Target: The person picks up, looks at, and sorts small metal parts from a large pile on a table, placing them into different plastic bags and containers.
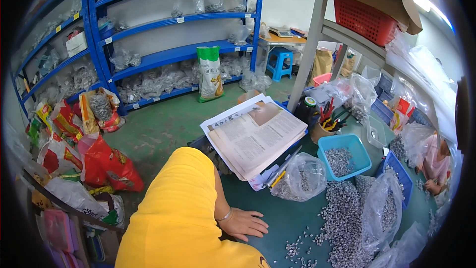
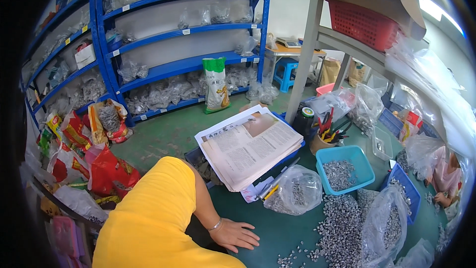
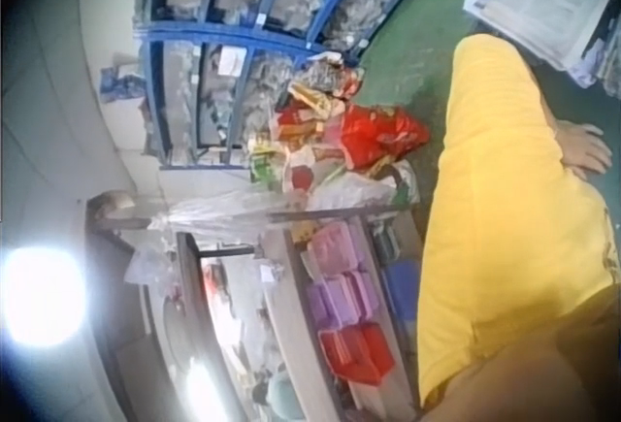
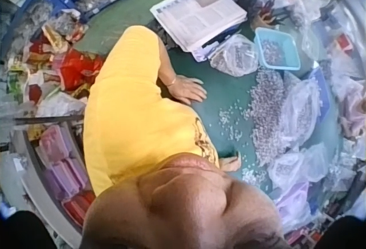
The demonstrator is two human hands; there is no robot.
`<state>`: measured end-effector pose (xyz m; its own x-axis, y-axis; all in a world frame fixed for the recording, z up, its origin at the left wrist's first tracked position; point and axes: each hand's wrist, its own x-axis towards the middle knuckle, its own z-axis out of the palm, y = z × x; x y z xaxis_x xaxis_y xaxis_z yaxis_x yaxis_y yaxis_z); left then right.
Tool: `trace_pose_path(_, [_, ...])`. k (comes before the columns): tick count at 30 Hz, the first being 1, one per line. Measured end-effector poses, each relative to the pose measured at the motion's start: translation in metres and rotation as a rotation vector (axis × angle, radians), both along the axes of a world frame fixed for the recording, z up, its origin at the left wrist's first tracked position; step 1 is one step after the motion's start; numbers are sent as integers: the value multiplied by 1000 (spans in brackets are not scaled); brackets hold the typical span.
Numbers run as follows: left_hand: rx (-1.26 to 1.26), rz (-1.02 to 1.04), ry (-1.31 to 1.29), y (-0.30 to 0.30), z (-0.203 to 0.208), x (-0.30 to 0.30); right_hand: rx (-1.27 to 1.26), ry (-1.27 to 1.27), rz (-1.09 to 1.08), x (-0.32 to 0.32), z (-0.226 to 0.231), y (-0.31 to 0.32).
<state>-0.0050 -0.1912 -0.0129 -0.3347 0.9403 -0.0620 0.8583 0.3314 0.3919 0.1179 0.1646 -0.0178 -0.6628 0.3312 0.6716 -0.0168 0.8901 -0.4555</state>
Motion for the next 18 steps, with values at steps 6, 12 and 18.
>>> trace_pose_path(6, [-15,1,-2,1,4,1,-50,4,35,-2,9,-7])
trace_pose_path(12, [25,13,-27,-1,-1,1,17,-36,15,-4,11,-10])
trace_pose_path(18, [1,8,-3,2,6,-1,62,-60,-14,-4,16,-13])
